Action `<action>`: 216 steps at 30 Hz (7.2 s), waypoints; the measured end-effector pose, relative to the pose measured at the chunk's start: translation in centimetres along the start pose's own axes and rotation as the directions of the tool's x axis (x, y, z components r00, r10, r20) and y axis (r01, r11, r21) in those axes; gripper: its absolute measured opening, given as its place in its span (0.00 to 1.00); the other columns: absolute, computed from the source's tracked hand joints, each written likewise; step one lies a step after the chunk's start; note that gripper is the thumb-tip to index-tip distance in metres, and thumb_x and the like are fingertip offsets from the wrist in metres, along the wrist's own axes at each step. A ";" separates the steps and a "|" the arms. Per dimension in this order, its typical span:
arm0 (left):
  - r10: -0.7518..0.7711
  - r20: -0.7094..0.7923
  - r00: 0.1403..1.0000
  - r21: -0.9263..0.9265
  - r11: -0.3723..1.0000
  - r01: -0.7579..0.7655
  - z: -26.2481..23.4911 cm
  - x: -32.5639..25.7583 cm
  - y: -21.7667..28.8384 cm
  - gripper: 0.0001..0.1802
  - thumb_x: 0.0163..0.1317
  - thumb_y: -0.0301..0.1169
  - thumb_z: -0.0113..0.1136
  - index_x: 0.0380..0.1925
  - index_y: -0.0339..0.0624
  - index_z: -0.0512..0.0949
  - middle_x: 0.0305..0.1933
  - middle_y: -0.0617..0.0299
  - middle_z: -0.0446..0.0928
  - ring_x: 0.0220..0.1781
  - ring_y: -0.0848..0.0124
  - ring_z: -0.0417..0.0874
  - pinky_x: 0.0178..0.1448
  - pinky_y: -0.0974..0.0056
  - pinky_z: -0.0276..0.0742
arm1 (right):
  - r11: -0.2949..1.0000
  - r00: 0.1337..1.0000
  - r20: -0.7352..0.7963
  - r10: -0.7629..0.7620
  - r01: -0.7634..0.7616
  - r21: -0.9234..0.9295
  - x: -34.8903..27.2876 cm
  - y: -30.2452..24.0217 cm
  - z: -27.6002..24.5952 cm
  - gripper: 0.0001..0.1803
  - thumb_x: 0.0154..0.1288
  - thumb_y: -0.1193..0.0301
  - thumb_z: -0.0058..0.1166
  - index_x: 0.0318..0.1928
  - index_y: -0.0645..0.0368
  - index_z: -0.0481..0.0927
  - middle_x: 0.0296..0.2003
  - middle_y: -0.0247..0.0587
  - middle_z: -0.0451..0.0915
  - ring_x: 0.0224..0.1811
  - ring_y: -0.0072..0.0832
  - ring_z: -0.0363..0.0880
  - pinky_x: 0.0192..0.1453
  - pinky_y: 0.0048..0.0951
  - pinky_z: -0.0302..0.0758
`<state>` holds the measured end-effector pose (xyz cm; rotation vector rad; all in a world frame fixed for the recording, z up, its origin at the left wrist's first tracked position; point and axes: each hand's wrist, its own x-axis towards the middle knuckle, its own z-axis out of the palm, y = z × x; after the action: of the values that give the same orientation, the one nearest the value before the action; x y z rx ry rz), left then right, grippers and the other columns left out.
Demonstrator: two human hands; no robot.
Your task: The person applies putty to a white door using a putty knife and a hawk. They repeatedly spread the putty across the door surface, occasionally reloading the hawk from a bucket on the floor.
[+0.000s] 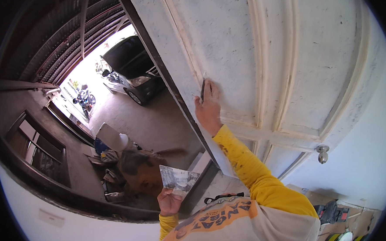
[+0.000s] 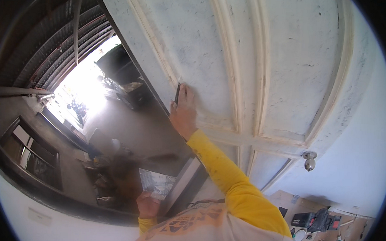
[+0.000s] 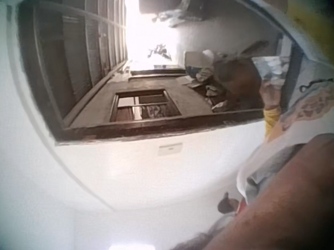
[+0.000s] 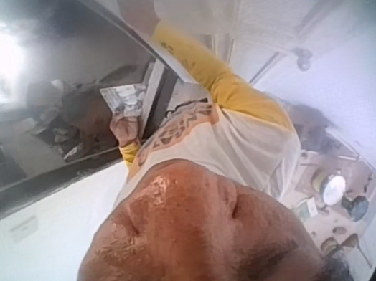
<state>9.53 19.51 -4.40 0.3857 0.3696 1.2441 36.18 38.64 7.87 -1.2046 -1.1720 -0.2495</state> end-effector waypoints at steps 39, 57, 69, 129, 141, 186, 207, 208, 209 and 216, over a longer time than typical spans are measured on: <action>-0.002 -0.040 0.999 0.070 0.998 0.004 -0.1 -0.8 0.2 0.20 0.56 0.24 0.52 0.50 0.34 0.76 0.53 0.54 0.80 0.55 0.59 0.80 0.59 0.57 0.77 | 0.958 0.974 0.226 -0.023 -0.043 0.284 2.0 1.3 -3.7 0.24 0.75 0.67 0.46 0.65 0.68 0.68 0.62 0.63 0.70 0.65 0.53 0.70 0.69 0.38 0.65; -0.015 -0.026 1.000 0.042 0.999 0.016 -2.4 -0.8 0.4 0.19 0.57 0.26 0.51 0.49 0.33 0.77 0.54 0.52 0.80 0.58 0.56 0.78 0.65 0.53 0.71 | 0.948 0.968 0.240 -0.073 -0.007 0.318 3.4 1.6 -4.4 0.26 0.71 0.74 0.49 0.67 0.64 0.66 0.62 0.62 0.71 0.66 0.52 0.68 0.69 0.37 0.64; -0.028 0.007 1.000 -0.103 0.994 0.028 -3.4 -1.0 0.2 0.24 0.55 0.22 0.50 0.56 0.34 0.73 0.56 0.52 0.79 0.58 0.52 0.80 0.62 0.46 0.76 | 0.958 0.971 0.219 -0.091 0.025 0.287 5.8 0.7 -5.2 0.25 0.72 0.71 0.48 0.67 0.64 0.67 0.61 0.60 0.72 0.65 0.50 0.70 0.69 0.37 0.65; -0.042 -0.105 0.994 0.031 0.999 0.045 -1.3 0.2 0.2 0.21 0.57 0.24 0.48 0.52 0.35 0.75 0.54 0.52 0.79 0.55 0.56 0.81 0.56 0.53 0.79 | 0.964 0.971 0.218 0.101 -0.149 0.219 -2.9 3.4 -1.9 0.27 0.74 0.68 0.46 0.68 0.69 0.63 0.62 0.60 0.69 0.64 0.49 0.69 0.69 0.40 0.63; -0.026 0.159 0.987 -0.069 0.997 0.037 -2.4 -0.6 0.3 0.21 0.58 0.24 0.48 0.53 0.36 0.74 0.55 0.52 0.79 0.56 0.55 0.80 0.56 0.51 0.79 | 0.969 0.963 0.245 0.108 -0.157 0.191 -1.0 3.3 -3.9 0.25 0.73 0.70 0.48 0.68 0.63 0.67 0.55 0.60 0.76 0.56 0.44 0.76 0.60 0.34 0.72; 0.514 0.012 0.858 0.042 0.857 -0.514 7.4 1.1 5.1 0.20 0.73 0.35 0.51 0.59 0.34 0.70 0.53 0.56 0.79 0.54 0.64 0.82 0.62 0.59 0.76 | 0.854 0.366 0.773 -0.518 0.268 0.446 -7.4 -2.1 -7.6 0.22 0.64 0.83 0.49 0.59 0.61 0.75 0.63 0.48 0.71 0.69 0.46 0.66 0.70 0.42 0.67; 0.331 0.449 0.830 0.885 -0.293 -0.362 2.0 -0.4 7.2 0.16 0.73 0.28 0.47 0.55 0.31 0.76 0.52 0.47 0.80 0.51 0.65 0.81 0.56 0.65 0.75 | 0.732 0.754 0.555 0.351 -0.591 0.339 -2.9 5.5 -10.2 0.18 0.67 0.69 0.53 0.54 0.65 0.78 0.34 0.45 0.84 0.34 0.34 0.84 0.35 0.34 0.78; 0.393 0.390 0.833 0.921 -0.172 -0.350 1.7 -0.7 6.6 0.18 0.74 0.31 0.47 0.56 0.30 0.75 0.51 0.49 0.80 0.49 0.67 0.80 0.53 0.67 0.74 | 0.829 0.784 0.493 0.378 -0.523 0.195 -2.8 6.9 -9.7 0.18 0.68 0.69 0.51 0.55 0.64 0.78 0.33 0.47 0.84 0.34 0.37 0.84 0.34 0.36 0.78; 0.456 0.316 0.832 0.942 -0.046 -0.332 1.3 -1.1 5.8 0.19 0.75 0.33 0.47 0.56 0.28 0.75 0.50 0.51 0.80 0.48 0.70 0.79 0.50 0.68 0.73 | 0.887 0.821 0.439 0.365 -0.449 0.103 -2.8 7.4 -8.9 0.19 0.68 0.68 0.50 0.56 0.63 0.78 0.33 0.51 0.83 0.34 0.41 0.83 0.36 0.39 0.77; 0.520 0.182 0.835 0.936 0.168 -0.308 -1.0 -1.9 4.0 0.24 0.76 0.38 0.48 0.59 0.27 0.72 0.46 0.62 0.78 0.44 0.77 0.74 0.44 0.74 0.69 | 0.936 0.880 0.320 0.352 -0.328 -0.127 -4.7 4.2 -4.0 0.22 0.70 0.64 0.48 0.61 0.57 0.76 0.36 0.61 0.82 0.40 0.56 0.81 0.48 0.49 0.74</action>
<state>5.14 18.92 -3.29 1.5435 1.2860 1.4905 39.27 35.17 2.05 -1.5334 -1.2250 0.1951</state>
